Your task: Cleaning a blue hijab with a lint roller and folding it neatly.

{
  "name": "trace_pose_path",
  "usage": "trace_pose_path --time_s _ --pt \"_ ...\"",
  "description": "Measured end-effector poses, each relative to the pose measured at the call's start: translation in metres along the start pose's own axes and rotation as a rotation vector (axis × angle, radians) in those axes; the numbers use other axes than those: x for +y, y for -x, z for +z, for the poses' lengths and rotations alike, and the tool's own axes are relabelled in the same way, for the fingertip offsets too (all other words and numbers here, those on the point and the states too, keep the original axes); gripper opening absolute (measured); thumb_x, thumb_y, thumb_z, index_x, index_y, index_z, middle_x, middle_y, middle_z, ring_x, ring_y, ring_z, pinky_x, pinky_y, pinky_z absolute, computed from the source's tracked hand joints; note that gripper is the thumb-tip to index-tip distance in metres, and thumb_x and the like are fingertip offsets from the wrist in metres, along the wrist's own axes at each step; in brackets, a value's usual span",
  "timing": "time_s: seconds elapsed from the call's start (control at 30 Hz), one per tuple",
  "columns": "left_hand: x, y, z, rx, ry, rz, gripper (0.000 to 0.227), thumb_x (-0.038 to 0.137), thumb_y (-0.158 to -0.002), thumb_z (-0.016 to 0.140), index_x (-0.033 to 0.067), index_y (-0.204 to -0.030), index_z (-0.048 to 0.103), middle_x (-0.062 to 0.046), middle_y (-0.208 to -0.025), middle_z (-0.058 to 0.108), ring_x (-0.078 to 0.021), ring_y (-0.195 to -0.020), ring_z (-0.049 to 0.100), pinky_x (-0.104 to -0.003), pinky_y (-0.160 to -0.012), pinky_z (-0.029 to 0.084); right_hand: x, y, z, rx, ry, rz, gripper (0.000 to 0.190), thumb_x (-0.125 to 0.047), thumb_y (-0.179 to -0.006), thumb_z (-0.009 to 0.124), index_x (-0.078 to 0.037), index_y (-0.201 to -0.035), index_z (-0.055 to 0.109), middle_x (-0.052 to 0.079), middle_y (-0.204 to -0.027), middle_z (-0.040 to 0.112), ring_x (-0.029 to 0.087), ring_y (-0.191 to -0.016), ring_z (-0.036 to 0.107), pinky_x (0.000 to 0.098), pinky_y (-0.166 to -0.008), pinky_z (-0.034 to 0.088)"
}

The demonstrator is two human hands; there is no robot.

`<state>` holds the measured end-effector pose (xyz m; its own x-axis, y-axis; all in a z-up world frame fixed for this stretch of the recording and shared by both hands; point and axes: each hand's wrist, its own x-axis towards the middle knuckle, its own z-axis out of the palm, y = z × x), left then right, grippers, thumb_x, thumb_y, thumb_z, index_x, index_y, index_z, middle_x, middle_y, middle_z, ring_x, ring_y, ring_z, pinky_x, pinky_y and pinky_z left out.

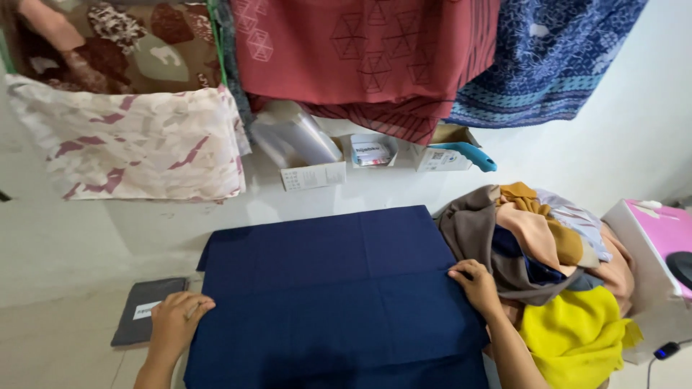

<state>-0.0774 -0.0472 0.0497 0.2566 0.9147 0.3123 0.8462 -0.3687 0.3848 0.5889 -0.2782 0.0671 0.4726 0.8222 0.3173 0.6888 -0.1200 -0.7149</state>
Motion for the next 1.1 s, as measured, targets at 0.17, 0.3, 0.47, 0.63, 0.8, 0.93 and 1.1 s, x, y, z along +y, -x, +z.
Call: trace_pose_path --time_s 0.17,0.3,0.47,0.63,0.8,0.93,1.1 --pt "0.02 0.022 -0.04 0.16 0.208 0.04 0.03 0.044 -0.095 0.06 0.0227 -0.093 0.081 0.008 -0.106 0.08 -0.0159 -0.111 0.069 -0.038 -0.1 0.045 0.007 0.03 -0.018 0.15 -0.214 -0.161 0.012 -0.015 -0.097 0.068 -0.005 -0.098 0.074 0.007 -0.105 0.074 0.017 -0.102 0.068 0.0283 -0.098 0.048" --pt "0.058 0.082 -0.083 0.191 0.513 -0.146 0.033 0.037 -0.106 0.052 0.0116 -0.101 0.072 0.001 -0.108 0.073 -0.0117 -0.08 0.061 -0.026 -0.071 0.042 -0.03 0.092 -0.049 0.287 -0.384 -0.081 0.022 -0.018 -0.111 0.054 -0.005 -0.099 0.067 0.009 -0.103 0.074 0.017 -0.104 0.065 0.0275 -0.099 0.045" --pt "0.095 0.107 -0.121 0.321 0.562 -0.26 0.04 0.044 -0.108 0.05 0.0102 -0.099 0.069 -0.002 -0.099 0.071 -0.0166 -0.092 0.064 -0.032 -0.084 0.044 -0.05 0.096 -0.092 0.492 -0.1 -0.128 0.022 -0.018 -0.12 0.052 -0.002 -0.108 0.062 0.01 -0.104 0.062 0.022 -0.103 0.055 0.0366 -0.097 0.042" --pt "0.13 0.054 -0.158 0.548 0.469 -0.169 0.034 0.035 -0.116 0.05 0.0068 -0.101 0.061 -0.007 -0.087 0.061 -0.0241 -0.085 0.058 -0.042 -0.082 0.043 -0.113 0.024 -0.118 0.667 0.157 -0.197 0.025 -0.019 -0.126 0.053 0.003 -0.115 0.059 0.022 -0.106 0.062 0.041 -0.1 0.058 0.0491 -0.087 0.041" --pt "0.134 -0.029 -0.156 0.782 0.304 0.241 0.035 0.03 -0.119 0.046 0.0015 -0.11 0.064 -0.014 -0.102 0.065 -0.0315 -0.088 0.062 -0.043 -0.079 0.047 -0.125 -0.076 -0.089 0.829 0.279 -0.266 0.01 -0.012 -0.116 0.054 -0.008 -0.109 0.06 0.018 -0.096 0.069 0.044 -0.084 0.063 0.0534 -0.075 0.044" --pt "0.112 -0.074 -0.098 0.81 0.29 0.216 0.033 0.033 -0.12 0.052 0.0055 -0.102 0.059 -0.011 -0.086 0.057 -0.0361 -0.082 0.065 -0.043 -0.075 0.055 -0.071 -0.131 -0.019 0.897 0.543 -0.287 0.015 -0.027 -0.121 0.057 -0.015 -0.113 0.061 0.013 -0.081 0.067 0.042 -0.07 0.068 0.0485 -0.066 0.053" --pt "0.071 -0.118 -0.009 0.699 0.115 0.069 0.039 0.041 -0.119 0.044 0.0083 -0.102 0.056 -0.007 -0.087 0.055 -0.0316 -0.077 0.065 -0.042 -0.068 0.057 -0.036 -0.153 0.059 0.89 0.837 -0.227 0.02 -0.039 -0.117 0.056 -0.022 -0.106 0.06 0.001 -0.074 0.062 0.029 -0.052 0.066 0.0384 -0.053 0.057"
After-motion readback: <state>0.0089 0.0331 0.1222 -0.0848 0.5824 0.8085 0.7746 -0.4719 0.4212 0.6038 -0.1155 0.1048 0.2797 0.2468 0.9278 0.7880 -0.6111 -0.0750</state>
